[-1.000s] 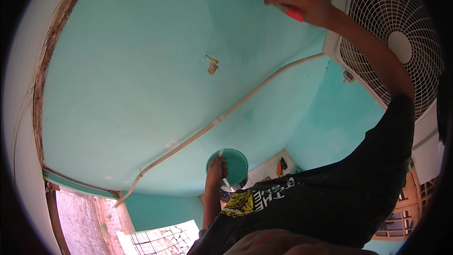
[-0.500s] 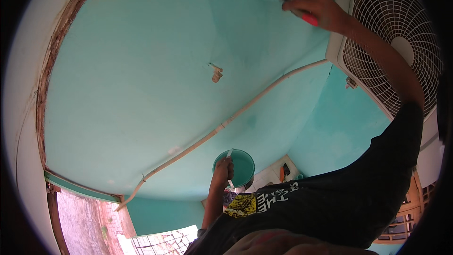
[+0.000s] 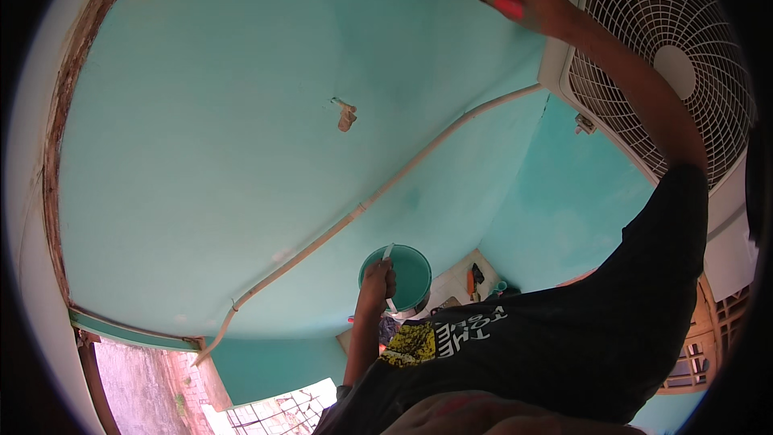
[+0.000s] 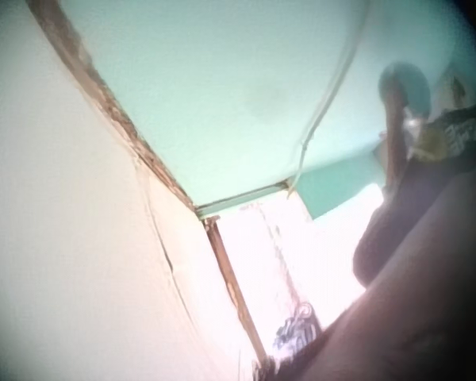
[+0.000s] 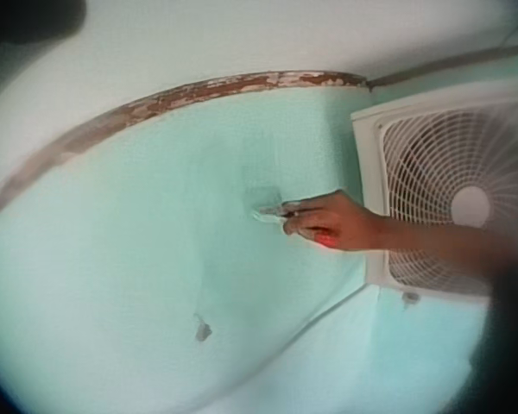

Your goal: The person paints a light green ceiling using a paintbrush and a bucket of paint. They repeatedly dip the brush into the bucket and apply paint to the ceiling surface in a small room.

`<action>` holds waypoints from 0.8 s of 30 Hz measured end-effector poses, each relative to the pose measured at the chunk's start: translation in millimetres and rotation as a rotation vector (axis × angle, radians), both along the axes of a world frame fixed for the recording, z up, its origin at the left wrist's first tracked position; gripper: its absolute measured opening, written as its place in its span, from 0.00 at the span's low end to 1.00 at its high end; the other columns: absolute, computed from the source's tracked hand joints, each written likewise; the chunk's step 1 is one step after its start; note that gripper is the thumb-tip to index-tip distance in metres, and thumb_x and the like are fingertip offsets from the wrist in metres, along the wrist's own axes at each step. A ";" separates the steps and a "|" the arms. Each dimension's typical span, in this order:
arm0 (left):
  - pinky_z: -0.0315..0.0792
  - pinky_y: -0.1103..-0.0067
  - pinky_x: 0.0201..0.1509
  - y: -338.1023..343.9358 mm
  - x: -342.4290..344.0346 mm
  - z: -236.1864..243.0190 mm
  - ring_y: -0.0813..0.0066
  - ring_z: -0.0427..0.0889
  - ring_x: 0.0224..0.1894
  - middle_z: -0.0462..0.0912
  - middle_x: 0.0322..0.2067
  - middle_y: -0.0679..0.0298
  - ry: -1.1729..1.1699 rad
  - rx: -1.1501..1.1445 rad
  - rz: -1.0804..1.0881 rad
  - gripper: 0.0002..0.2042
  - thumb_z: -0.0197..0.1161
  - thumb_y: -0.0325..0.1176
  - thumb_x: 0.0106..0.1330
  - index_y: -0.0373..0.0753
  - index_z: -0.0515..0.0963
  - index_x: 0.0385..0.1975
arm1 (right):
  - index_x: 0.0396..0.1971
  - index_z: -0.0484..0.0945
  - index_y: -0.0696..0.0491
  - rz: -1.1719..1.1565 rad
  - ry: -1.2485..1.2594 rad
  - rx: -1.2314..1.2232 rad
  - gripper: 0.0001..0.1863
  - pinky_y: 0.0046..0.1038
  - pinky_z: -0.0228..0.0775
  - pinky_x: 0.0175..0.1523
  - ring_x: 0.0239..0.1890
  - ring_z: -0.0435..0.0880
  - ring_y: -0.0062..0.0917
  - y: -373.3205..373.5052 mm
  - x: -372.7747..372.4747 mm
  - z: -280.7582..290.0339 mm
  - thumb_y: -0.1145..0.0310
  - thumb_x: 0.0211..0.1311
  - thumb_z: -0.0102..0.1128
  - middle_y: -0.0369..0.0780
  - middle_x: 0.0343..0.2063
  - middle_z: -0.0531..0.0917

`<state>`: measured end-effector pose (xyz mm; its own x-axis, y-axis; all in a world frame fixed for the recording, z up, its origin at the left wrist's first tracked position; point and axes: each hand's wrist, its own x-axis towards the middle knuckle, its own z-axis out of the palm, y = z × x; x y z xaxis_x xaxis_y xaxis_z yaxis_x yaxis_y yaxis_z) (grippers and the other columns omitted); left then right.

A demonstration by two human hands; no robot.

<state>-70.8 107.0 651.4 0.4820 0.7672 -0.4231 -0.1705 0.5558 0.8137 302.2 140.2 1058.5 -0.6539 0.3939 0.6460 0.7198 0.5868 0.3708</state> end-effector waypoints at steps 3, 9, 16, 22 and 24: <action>0.45 0.85 0.13 2.3 -0.9 2.9 0.89 0.52 0.12 0.58 0.15 0.77 -0.014 -0.028 0.005 0.10 0.51 0.38 0.71 0.45 0.67 0.27 | 0.43 0.79 0.53 0.000 -0.072 -0.353 0.10 0.29 0.76 0.51 0.46 0.83 0.33 -9.0 -10.1 -12.8 0.75 0.62 0.58 0.39 0.44 0.82; 0.45 0.85 0.12 -3.4 6.7 10.5 0.89 0.53 0.11 0.59 0.15 0.77 0.049 0.025 -0.014 0.10 0.50 0.38 0.72 0.45 0.66 0.27 | 0.38 0.81 0.59 0.043 0.078 0.097 0.06 0.30 0.78 0.52 0.46 0.84 0.34 -13.8 -33.8 93.9 0.79 0.61 0.59 0.45 0.40 0.85; 0.45 0.85 0.13 -10.7 -10.1 3.6 0.90 0.52 0.12 0.57 0.15 0.78 0.045 -0.020 0.078 0.11 0.50 0.38 0.72 0.46 0.65 0.26 | 0.42 0.79 0.52 0.015 -0.085 -0.232 0.10 0.29 0.76 0.50 0.45 0.84 0.33 -2.2 -26.3 6.5 0.76 0.60 0.59 0.41 0.40 0.85; 0.43 0.84 0.13 -1.6 7.2 7.0 0.89 0.52 0.12 0.57 0.15 0.77 0.029 0.000 0.006 0.11 0.50 0.38 0.72 0.45 0.65 0.26 | 0.41 0.78 0.57 -0.149 0.209 -0.204 0.09 0.29 0.76 0.56 0.49 0.83 0.26 -2.0 30.4 58.0 0.81 0.61 0.57 0.38 0.43 0.84; 0.44 0.84 0.13 -2.6 8.7 10.2 0.89 0.52 0.12 0.57 0.15 0.77 0.042 0.007 0.021 0.11 0.50 0.38 0.72 0.45 0.66 0.26 | 0.41 0.79 0.58 -0.159 0.262 0.074 0.09 0.29 0.77 0.54 0.48 0.83 0.27 -3.0 27.3 74.3 0.81 0.61 0.58 0.40 0.41 0.84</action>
